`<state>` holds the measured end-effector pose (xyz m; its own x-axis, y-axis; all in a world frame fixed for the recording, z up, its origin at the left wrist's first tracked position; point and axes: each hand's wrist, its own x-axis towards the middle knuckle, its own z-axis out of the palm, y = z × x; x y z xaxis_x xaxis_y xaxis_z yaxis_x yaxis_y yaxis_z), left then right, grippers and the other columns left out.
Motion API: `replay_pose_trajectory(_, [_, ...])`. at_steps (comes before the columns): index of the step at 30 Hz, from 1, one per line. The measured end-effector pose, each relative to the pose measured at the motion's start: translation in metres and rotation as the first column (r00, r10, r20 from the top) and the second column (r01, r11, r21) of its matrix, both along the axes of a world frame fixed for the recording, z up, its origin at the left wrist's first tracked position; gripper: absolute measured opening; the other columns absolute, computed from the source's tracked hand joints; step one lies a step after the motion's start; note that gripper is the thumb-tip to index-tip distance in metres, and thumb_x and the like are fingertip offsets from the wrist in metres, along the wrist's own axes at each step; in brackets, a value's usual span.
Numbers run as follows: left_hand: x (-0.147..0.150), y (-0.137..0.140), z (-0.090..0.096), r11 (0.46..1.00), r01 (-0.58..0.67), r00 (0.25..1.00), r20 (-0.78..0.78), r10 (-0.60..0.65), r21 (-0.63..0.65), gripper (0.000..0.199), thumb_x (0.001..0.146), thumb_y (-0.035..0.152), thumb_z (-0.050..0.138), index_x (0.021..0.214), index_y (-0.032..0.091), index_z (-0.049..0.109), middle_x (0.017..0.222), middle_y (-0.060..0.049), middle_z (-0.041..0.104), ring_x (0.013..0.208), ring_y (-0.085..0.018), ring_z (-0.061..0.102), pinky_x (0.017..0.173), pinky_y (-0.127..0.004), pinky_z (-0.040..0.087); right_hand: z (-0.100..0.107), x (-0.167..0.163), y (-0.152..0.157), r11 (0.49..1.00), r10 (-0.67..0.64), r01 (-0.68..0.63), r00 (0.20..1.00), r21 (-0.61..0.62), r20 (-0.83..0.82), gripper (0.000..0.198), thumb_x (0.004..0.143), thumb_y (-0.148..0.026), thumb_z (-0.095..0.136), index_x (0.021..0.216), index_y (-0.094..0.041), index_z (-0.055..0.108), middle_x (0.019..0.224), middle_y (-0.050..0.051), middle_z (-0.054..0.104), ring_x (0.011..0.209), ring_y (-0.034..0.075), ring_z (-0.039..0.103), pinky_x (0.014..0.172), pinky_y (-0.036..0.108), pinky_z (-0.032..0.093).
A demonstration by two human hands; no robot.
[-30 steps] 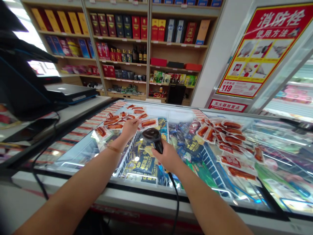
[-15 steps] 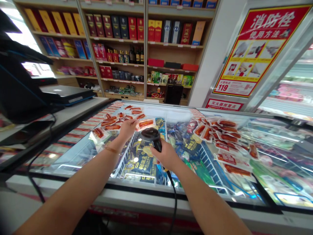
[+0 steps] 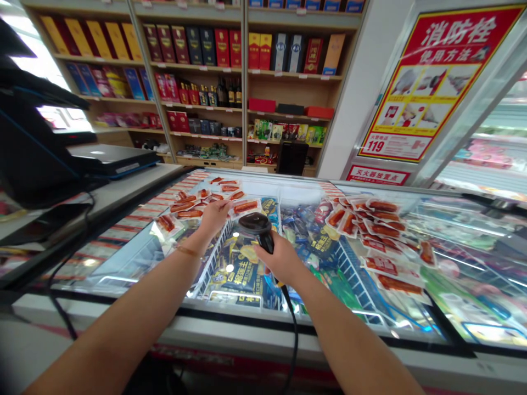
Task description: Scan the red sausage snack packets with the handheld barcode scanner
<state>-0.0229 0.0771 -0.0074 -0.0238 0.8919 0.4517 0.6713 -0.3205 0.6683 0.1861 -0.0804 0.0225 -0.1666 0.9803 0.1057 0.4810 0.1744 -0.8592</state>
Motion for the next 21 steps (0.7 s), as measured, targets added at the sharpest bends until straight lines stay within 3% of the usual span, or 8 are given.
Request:
replay_pose_trajectory(8, [0.001,0.000,0.000,0.999,0.024,0.999,0.032,-0.025,0.035,0.037,0.086,0.040,0.046,0.089,0.017,0.075,0.077,-0.005,0.071,0.074,-0.018,0.063,0.068,-0.025,0.043,0.003,-0.001,-0.001,1.000,0.003,-0.003,1.000,-0.007,-0.006,0.021,0.082,-0.038,0.055,0.091,-0.020,0.049,0.055,-0.007,0.051,0.041,0.013,0.057,0.046,0.025,0.047])
replay_pose_trajectory(15, [0.003,-0.001,-0.009,0.998,0.040,0.994,0.108,-0.036,-0.041,0.036,0.084,0.043,0.048,0.090,0.018,0.073,0.069,-0.003,0.069,0.069,-0.017,0.065,0.062,-0.024,0.045,0.004,0.005,0.006,1.000,-0.022,0.021,0.997,-0.020,-0.069,0.024,0.082,-0.040,0.057,0.093,-0.019,0.050,0.063,-0.005,0.057,0.041,0.012,0.058,0.045,0.024,0.046])
replay_pose_trajectory(18, [0.021,-0.006,-0.010,0.991,0.102,0.976,0.203,-0.083,-0.088,0.037,0.083,0.044,0.049,0.089,0.016,0.073,0.064,-0.002,0.068,0.060,-0.016,0.064,0.057,-0.023,0.044,0.012,0.018,0.006,0.997,-0.068,0.065,0.994,-0.039,-0.086,0.022,0.083,-0.039,0.056,0.089,-0.019,0.050,0.064,-0.004,0.058,0.040,0.011,0.057,0.043,0.023,0.045])
replay_pose_trajectory(21, [0.056,-0.014,-0.005,0.966,0.188,0.957,0.253,-0.141,-0.175,0.038,0.083,0.045,0.049,0.090,0.016,0.073,0.057,-0.001,0.065,0.052,-0.015,0.060,0.050,-0.024,0.040,0.024,0.045,-0.002,0.994,-0.110,0.107,0.983,-0.022,-0.145,0.020,0.083,-0.037,0.057,0.088,-0.020,0.049,0.064,-0.005,0.057,0.039,0.011,0.057,0.041,0.022,0.043])
